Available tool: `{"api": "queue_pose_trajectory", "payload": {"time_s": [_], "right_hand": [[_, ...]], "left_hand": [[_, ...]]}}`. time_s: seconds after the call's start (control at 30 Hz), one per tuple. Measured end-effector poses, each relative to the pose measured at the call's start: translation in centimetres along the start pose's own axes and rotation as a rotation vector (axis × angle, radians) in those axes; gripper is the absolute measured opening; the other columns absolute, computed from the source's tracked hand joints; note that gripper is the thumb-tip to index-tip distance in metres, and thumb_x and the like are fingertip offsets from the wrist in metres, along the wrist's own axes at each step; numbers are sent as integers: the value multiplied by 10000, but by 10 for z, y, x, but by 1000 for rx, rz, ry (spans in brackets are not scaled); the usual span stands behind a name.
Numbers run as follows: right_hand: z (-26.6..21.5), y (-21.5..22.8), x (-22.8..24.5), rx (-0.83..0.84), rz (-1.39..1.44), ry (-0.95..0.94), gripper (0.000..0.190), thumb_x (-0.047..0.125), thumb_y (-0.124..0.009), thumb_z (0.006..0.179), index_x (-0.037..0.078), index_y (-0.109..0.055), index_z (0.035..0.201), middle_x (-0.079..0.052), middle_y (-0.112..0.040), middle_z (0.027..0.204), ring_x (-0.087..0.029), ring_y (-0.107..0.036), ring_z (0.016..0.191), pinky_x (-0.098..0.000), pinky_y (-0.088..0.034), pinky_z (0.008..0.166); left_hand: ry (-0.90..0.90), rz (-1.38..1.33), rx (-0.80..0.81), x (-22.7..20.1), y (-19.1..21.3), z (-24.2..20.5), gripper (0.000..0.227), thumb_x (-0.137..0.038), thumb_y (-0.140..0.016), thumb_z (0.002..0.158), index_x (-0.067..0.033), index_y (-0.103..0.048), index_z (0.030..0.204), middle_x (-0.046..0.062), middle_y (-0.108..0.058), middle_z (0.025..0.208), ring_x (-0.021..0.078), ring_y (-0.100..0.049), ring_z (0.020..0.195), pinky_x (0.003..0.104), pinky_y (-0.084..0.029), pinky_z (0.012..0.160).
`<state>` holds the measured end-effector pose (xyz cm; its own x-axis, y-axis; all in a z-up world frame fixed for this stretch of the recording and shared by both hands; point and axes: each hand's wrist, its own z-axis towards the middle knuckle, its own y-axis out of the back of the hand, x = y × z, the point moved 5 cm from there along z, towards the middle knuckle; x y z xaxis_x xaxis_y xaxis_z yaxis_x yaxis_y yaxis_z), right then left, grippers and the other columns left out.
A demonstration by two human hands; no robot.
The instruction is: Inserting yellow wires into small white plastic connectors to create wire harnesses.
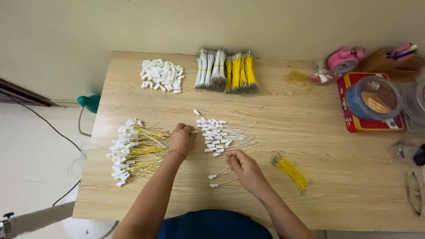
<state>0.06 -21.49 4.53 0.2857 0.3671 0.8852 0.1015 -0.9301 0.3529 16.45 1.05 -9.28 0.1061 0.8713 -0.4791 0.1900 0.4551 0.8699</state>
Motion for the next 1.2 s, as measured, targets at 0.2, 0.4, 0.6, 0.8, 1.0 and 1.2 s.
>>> {"api": "queue_pose_trajectory", "payload": {"time_s": [0.2,0.4,0.6,0.8,1.0,1.2], "right_hand": [[6,27,35,-97,282,87,120,86,-674,952,17,-691,1049,-66,-629,714,-130,-581,600,-273,-528,577],[2,42,77,-198,355,157,140,19,-691,893,5,-725,1028,-48,-612,748,-120,-531,717,-263,-459,624],[-11,51,104,-241,401,201,154,18,-719,905,-4,-751,1054,-41,-629,732,-96,-520,715,-236,-450,622],[-30,62,121,-299,298,285,140,66,-705,942,4,-775,1046,-48,-625,716,-104,-506,708,-258,-462,621],[-63,70,170,-400,-19,401,119,126,-733,920,79,-816,991,-126,-728,721,-159,-653,660,-336,-550,612],[-65,70,182,-348,-86,389,117,141,-712,919,87,-807,958,-151,-667,678,-195,-599,618,-357,-496,554]], "left_hand": [[-34,-252,-56,-35,68,-21,266,-285,-762,871,-242,-746,1133,30,-773,999,230,-764,927,376,-623,779],[-130,-727,-248,-103,154,-54,229,-69,-754,904,-84,-755,1133,145,-750,879,216,-742,802,345,-606,723],[-133,-1114,-136,-155,167,-91,223,-100,-739,935,-42,-751,1150,71,-758,874,138,-692,839,312,-610,795],[29,-1445,44,-177,158,-112,258,-91,-722,936,22,-707,1168,103,-731,889,181,-736,810,293,-643,747],[103,-1673,121,-182,159,-117,273,-76,-688,953,53,-679,1193,145,-709,909,262,-771,812,355,-667,740],[102,-1734,185,-182,159,-122,277,-94,-670,961,38,-663,1205,187,-745,951,278,-774,826,368,-664,751]]}}
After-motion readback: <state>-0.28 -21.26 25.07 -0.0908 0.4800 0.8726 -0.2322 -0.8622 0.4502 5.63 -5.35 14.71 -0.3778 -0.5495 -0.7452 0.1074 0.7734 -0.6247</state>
